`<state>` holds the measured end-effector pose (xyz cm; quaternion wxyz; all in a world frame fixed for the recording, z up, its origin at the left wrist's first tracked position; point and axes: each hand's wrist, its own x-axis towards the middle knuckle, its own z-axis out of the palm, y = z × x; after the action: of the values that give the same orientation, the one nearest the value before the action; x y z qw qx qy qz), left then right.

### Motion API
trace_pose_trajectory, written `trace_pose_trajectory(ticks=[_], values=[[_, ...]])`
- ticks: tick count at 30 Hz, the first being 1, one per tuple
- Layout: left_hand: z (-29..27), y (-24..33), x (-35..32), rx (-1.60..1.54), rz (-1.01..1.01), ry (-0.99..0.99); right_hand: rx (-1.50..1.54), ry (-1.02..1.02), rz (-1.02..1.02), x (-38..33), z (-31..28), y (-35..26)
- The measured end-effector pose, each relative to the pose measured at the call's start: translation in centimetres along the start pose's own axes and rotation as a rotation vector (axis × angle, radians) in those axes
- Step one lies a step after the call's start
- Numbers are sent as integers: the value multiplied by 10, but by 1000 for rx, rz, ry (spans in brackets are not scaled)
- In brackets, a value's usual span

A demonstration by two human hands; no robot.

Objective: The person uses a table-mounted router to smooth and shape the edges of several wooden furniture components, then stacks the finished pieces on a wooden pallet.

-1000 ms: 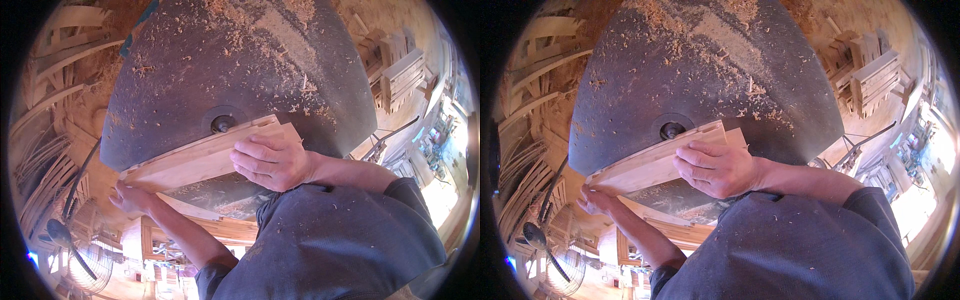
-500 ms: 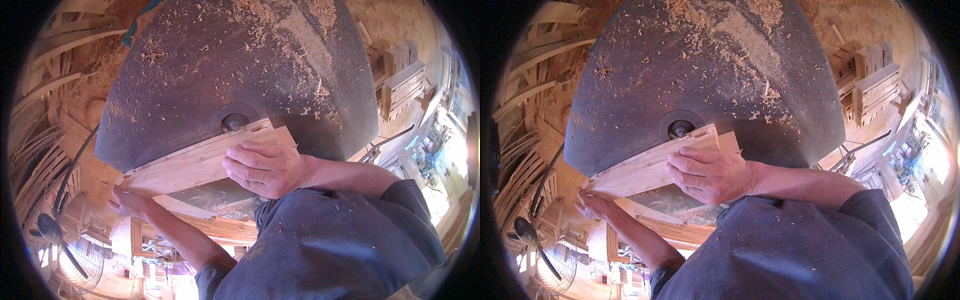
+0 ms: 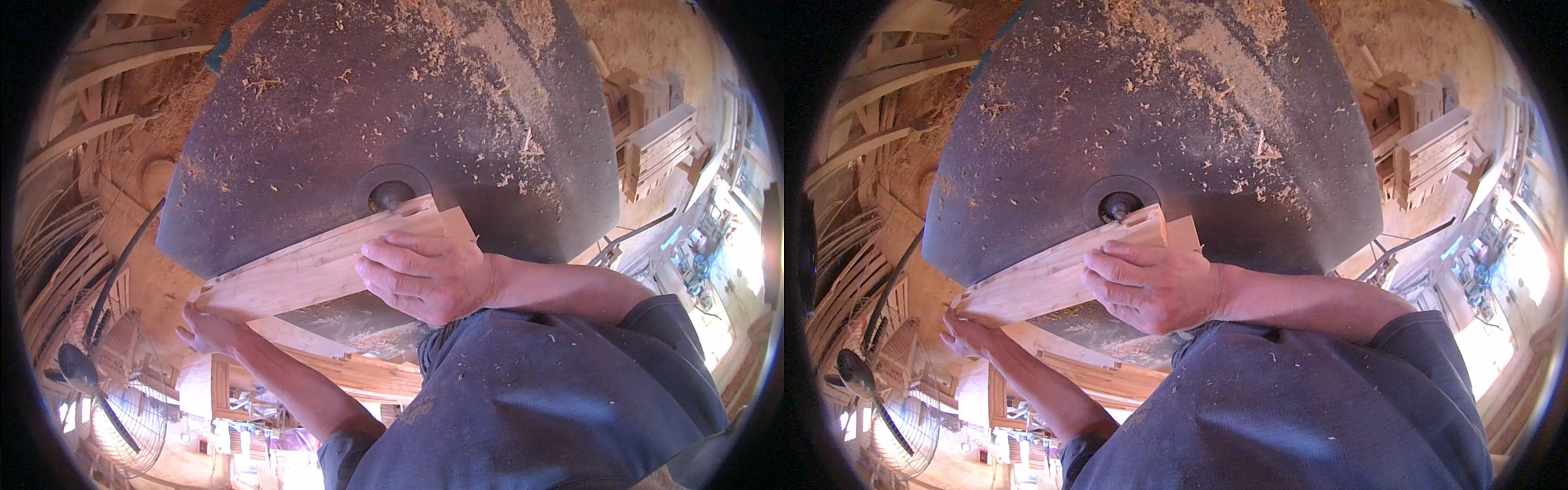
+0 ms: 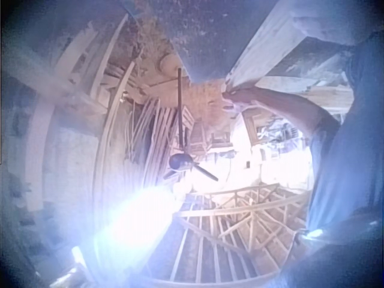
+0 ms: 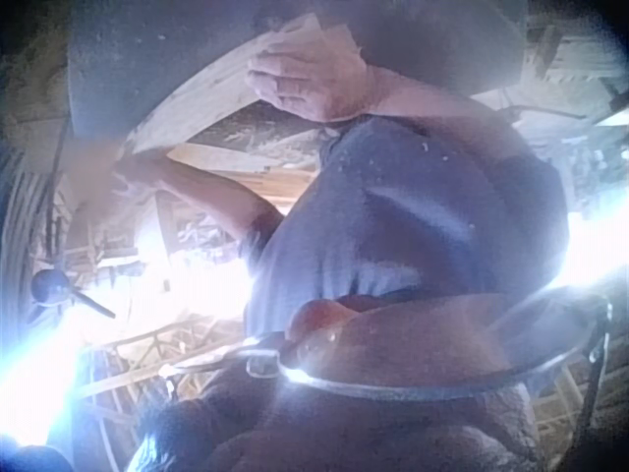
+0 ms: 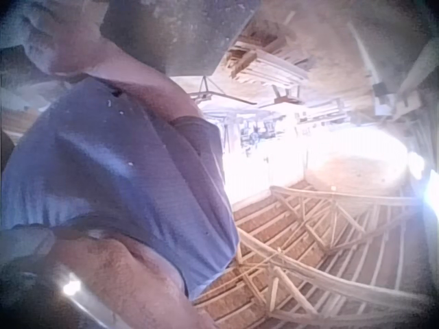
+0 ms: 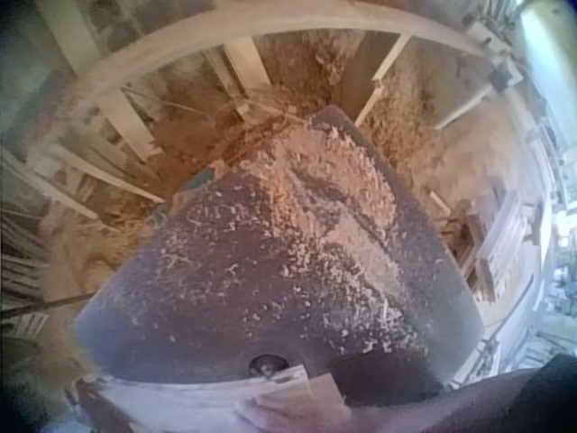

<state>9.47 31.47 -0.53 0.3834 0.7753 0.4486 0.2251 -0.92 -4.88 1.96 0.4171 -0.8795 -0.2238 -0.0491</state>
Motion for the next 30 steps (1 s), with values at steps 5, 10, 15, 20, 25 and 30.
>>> trace_pose_trajectory(ticks=[5, 10, 15, 20, 25, 30], values=[[-15, -25, 24, 48, 14, -10, -29, -10, -55, -1, -1, 1], [-20, -10, -8, -160, -111, -55, 14, -37, -62, -10, -4, -2], [-57, -18, -10, -514, -103, -81, -2, -82, 173, -35, -41, -30], [-88, 43, -50, -735, 6, -117, -41, -207, 433, -51, -62, -26], [-107, 98, -82, -976, 84, -387, -9, -7, 348, -82, -59, -26], [-104, 129, -148, -1054, -106, -446, -219, 128, 274, -108, -51, -35]])
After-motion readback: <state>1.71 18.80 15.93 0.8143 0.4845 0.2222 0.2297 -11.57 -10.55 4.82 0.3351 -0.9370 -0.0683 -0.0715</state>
